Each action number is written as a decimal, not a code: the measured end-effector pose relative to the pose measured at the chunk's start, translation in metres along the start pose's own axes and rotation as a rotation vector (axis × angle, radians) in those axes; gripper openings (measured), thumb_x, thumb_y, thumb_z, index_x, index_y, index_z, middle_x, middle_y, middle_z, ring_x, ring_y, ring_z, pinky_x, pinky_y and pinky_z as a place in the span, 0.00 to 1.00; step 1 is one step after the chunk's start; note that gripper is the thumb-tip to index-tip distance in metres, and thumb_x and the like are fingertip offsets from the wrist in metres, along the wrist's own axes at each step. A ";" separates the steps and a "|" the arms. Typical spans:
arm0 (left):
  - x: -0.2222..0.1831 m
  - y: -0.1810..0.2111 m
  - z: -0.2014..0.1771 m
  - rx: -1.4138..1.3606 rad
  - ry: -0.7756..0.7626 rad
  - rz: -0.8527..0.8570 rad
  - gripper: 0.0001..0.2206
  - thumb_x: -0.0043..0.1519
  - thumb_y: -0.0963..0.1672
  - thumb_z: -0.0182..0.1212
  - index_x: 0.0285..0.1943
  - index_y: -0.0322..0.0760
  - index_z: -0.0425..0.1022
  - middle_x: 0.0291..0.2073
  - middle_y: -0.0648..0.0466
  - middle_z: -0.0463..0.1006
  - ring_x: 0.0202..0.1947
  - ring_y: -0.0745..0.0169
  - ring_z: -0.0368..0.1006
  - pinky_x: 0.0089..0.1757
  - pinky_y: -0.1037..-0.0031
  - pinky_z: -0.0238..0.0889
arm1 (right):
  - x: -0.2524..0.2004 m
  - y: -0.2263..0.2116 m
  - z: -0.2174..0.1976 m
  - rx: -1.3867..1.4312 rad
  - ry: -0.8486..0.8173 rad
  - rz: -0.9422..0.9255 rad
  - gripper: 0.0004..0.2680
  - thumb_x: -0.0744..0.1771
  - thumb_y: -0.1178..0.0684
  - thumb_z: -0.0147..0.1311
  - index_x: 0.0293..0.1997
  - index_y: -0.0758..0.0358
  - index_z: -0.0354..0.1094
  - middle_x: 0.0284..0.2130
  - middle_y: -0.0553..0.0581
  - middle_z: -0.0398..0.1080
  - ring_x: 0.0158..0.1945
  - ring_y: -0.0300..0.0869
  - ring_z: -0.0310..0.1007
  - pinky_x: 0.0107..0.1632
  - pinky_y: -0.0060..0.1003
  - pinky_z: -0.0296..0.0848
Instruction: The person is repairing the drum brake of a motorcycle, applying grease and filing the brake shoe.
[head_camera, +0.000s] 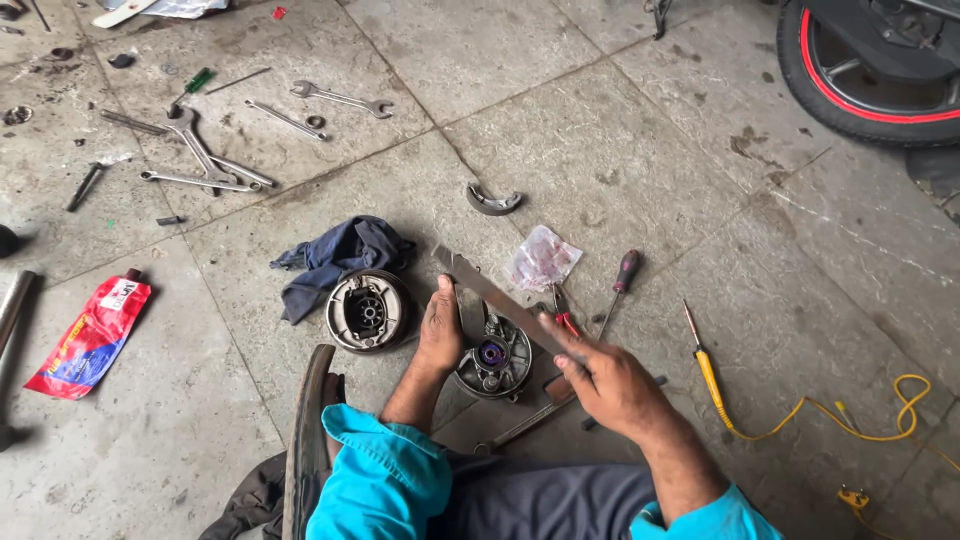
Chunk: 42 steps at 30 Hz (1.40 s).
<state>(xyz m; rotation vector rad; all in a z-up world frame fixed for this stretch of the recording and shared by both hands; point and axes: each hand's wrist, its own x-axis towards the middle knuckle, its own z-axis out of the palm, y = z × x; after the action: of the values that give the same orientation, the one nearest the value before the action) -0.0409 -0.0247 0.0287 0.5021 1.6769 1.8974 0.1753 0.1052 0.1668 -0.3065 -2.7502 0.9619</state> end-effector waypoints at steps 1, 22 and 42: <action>0.000 0.002 0.000 0.055 0.038 0.016 0.34 0.68 0.60 0.30 0.53 0.33 0.75 0.40 0.49 0.80 0.43 0.61 0.74 0.46 0.71 0.68 | 0.000 -0.004 -0.002 -0.037 -0.076 0.081 0.23 0.68 0.53 0.52 0.74 0.42 0.55 0.50 0.66 0.76 0.49 0.61 0.77 0.47 0.49 0.77; 0.030 -0.160 -0.010 0.727 -0.048 0.664 0.16 0.71 0.43 0.41 0.63 0.34 0.70 0.44 0.40 0.79 0.44 0.40 0.74 0.47 0.57 0.67 | 0.020 -0.006 0.056 0.176 0.348 -0.336 0.17 0.74 0.54 0.46 0.74 0.50 0.58 0.48 0.71 0.74 0.46 0.59 0.78 0.44 0.45 0.76; 0.018 -0.085 0.010 0.215 -0.007 0.129 0.28 0.74 0.52 0.33 0.33 0.28 0.72 0.26 0.45 0.76 0.29 0.56 0.70 0.34 0.64 0.65 | 0.029 -0.026 0.038 0.064 0.126 0.052 0.22 0.71 0.51 0.51 0.76 0.47 0.52 0.32 0.67 0.75 0.32 0.53 0.79 0.36 0.46 0.77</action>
<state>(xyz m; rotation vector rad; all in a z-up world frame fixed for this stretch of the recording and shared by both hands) -0.0352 -0.0004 -0.0554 0.7166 1.8950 1.8093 0.1343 0.0704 0.1576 -0.4153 -2.6046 1.0052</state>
